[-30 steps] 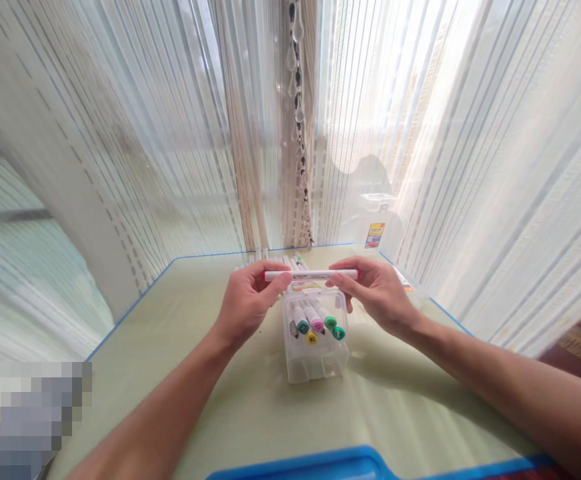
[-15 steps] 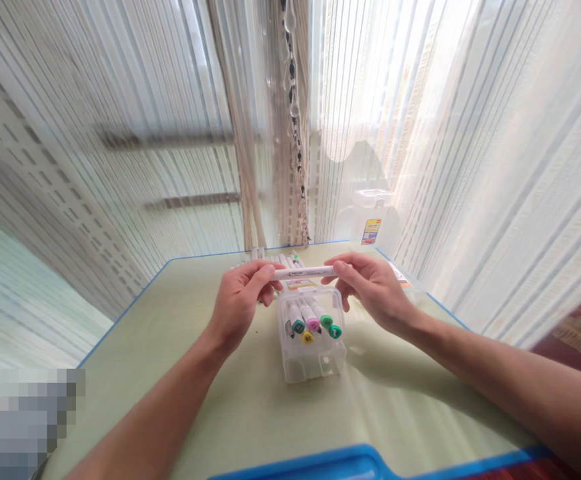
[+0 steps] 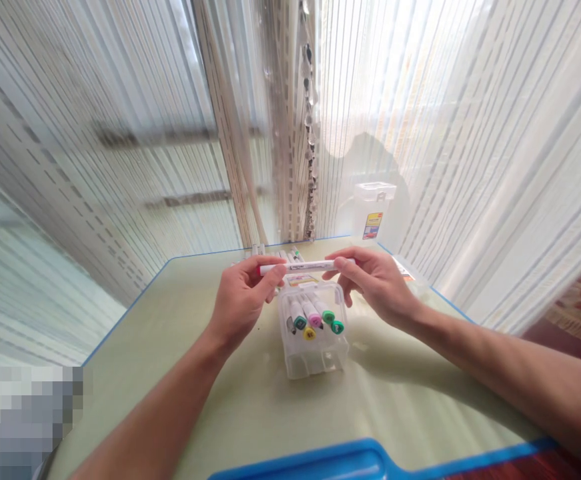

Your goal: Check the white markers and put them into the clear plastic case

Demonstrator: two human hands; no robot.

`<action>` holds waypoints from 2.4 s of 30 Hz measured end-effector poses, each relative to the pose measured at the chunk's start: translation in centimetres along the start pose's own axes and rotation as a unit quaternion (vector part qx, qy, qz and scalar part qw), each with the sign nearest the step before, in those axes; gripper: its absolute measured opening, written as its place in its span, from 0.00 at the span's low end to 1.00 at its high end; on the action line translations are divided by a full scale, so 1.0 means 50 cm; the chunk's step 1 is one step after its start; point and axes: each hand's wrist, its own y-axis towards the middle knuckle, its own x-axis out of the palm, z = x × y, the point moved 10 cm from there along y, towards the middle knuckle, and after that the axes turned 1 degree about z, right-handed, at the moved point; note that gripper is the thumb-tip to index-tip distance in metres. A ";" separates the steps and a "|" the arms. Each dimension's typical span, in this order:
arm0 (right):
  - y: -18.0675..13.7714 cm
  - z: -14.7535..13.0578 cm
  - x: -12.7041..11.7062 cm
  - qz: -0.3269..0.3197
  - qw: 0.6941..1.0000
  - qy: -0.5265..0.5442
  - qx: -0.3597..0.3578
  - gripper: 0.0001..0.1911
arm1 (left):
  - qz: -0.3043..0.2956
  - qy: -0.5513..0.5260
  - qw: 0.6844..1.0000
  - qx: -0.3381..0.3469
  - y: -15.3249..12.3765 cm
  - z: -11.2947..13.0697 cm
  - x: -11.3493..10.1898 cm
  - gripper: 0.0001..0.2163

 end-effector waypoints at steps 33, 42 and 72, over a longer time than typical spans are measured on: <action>0.007 0.000 -0.016 0.024 0.997 0.071 0.010 0.14 | -0.016 -0.081 0.997 0.000 0.007 -0.005 -0.003 0.10; 0.005 0.000 -0.013 0.011 0.994 0.108 0.014 0.15 | -0.019 -0.159 0.987 -0.012 0.009 -0.002 -0.001 0.12; 0.004 -0.019 -0.015 0.033 0.999 0.015 -0.038 0.14 | 0.003 0.010 1.000 0.015 0.003 0.021 -0.006 0.13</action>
